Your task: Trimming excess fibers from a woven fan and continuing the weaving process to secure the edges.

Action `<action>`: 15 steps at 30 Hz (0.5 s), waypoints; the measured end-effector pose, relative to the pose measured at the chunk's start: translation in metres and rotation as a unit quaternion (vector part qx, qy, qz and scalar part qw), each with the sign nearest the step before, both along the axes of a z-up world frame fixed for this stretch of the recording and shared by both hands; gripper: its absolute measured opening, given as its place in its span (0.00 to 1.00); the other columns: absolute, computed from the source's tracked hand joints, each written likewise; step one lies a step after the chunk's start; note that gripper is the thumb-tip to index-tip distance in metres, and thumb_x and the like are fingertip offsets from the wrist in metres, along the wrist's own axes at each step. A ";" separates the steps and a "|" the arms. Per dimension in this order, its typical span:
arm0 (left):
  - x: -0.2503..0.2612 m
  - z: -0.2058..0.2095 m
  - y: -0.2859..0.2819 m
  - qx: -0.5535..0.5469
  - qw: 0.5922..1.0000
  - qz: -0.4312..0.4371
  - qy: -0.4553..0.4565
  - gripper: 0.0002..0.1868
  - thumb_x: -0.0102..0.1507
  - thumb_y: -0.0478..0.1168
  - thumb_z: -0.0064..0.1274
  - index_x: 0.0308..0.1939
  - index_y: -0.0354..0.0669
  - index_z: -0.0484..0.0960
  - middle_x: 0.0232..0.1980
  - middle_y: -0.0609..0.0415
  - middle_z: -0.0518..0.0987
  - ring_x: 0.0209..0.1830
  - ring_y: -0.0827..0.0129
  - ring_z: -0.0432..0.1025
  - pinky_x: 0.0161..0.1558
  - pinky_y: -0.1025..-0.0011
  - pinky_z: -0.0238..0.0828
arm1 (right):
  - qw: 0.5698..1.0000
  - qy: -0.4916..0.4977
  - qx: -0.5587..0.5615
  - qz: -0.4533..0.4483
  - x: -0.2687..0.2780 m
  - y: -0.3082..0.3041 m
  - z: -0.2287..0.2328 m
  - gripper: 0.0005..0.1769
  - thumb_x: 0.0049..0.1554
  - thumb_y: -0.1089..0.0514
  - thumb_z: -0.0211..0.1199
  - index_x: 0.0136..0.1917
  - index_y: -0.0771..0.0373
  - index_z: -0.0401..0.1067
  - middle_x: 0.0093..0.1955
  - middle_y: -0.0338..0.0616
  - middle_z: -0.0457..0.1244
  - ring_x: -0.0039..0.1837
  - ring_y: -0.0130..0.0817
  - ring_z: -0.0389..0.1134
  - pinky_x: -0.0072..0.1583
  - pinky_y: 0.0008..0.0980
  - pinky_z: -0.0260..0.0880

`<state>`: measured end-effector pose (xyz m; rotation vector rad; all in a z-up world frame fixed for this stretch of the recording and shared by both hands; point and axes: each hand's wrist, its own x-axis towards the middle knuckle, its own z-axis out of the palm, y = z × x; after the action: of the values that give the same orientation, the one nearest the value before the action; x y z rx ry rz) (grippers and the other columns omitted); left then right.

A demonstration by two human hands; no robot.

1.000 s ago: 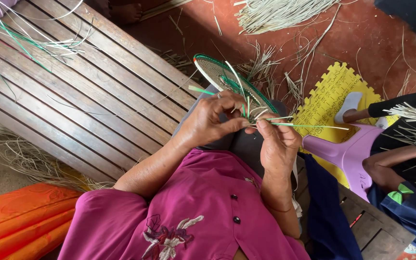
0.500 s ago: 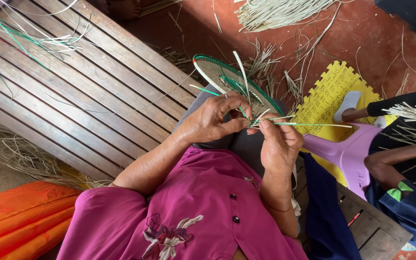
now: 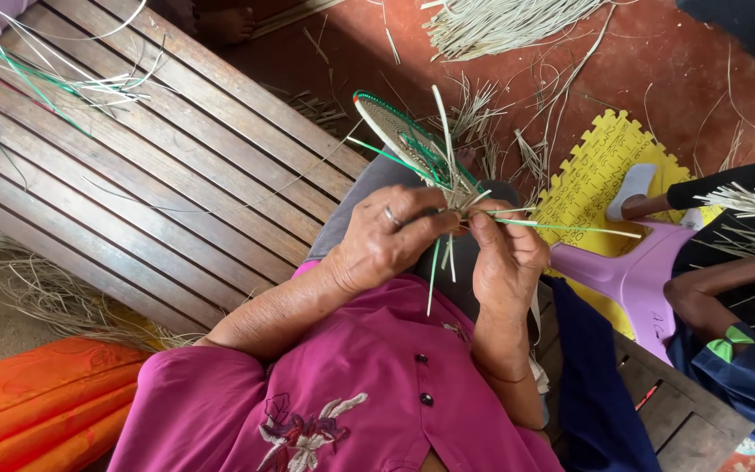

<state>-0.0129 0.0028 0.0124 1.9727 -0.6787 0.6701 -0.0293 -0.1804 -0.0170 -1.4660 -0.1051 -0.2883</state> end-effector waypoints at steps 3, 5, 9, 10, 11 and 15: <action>0.005 0.002 -0.003 -0.026 0.998 -0.045 -0.048 0.18 0.76 0.43 0.38 0.45 0.45 0.85 0.44 0.51 0.80 0.34 0.60 0.76 0.39 0.67 0.76 | 1.000 0.010 0.008 0.002 0.000 0.000 -0.004 0.05 0.61 0.70 0.62 0.47 0.79 0.72 0.42 0.60 0.66 0.50 0.42 0.71 0.47 0.42 0.77; 0.011 0.006 -0.003 -0.085 0.990 -0.109 0.016 0.08 0.71 0.36 0.47 0.46 0.41 0.82 0.37 0.47 0.78 0.32 0.51 0.76 0.35 0.61 0.78 | 1.000 0.008 0.015 0.005 0.002 0.008 0.006 0.04 0.59 0.72 0.63 0.45 0.80 0.72 0.42 0.63 0.65 0.48 0.44 0.71 0.45 0.42 0.76; 0.013 -0.004 -0.003 -0.212 0.930 -0.170 0.246 0.07 0.66 0.38 0.58 0.46 0.45 0.79 0.32 0.57 0.82 0.28 0.65 0.77 0.34 0.70 0.76 | 1.000 0.016 0.015 0.011 -0.002 0.016 0.018 0.03 0.59 0.72 0.63 0.44 0.77 0.73 0.42 0.58 0.65 0.48 0.38 0.69 0.47 0.40 0.75; 0.016 -0.008 -0.004 -0.298 0.870 -0.238 0.311 0.08 0.66 0.34 0.58 0.48 0.41 0.76 0.35 0.55 0.81 0.32 0.68 0.78 0.37 0.73 0.77 | 0.999 0.020 0.030 0.013 -0.002 0.017 0.021 0.03 0.59 0.71 0.64 0.44 0.77 0.73 0.40 0.58 0.65 0.44 0.40 0.70 0.46 0.40 0.76; 0.019 -0.012 -0.005 -0.378 0.793 -0.302 0.370 0.10 0.66 0.30 0.57 0.49 0.36 0.73 0.37 0.52 0.81 0.35 0.71 0.80 0.40 0.75 0.78 | 0.999 0.024 0.044 0.015 -0.003 0.018 0.023 0.03 0.59 0.71 0.64 0.44 0.76 0.72 0.39 0.59 0.65 0.40 0.42 0.71 0.45 0.40 0.78; 0.020 -0.023 -0.003 -0.446 0.723 -0.288 0.441 0.14 0.64 0.28 0.58 0.53 0.31 0.74 0.34 0.53 0.78 0.31 0.78 0.73 0.38 0.77 0.73 | 0.998 0.029 0.062 0.014 -0.002 0.019 0.021 0.02 0.59 0.71 0.63 0.45 0.76 0.73 0.39 0.58 0.66 0.39 0.41 0.73 0.45 0.39 0.78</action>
<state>0.0074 -0.0005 -0.0104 0.8639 -0.2214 -0.3437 -0.0317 -0.1618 0.0037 -1.3480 -0.0596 -0.2259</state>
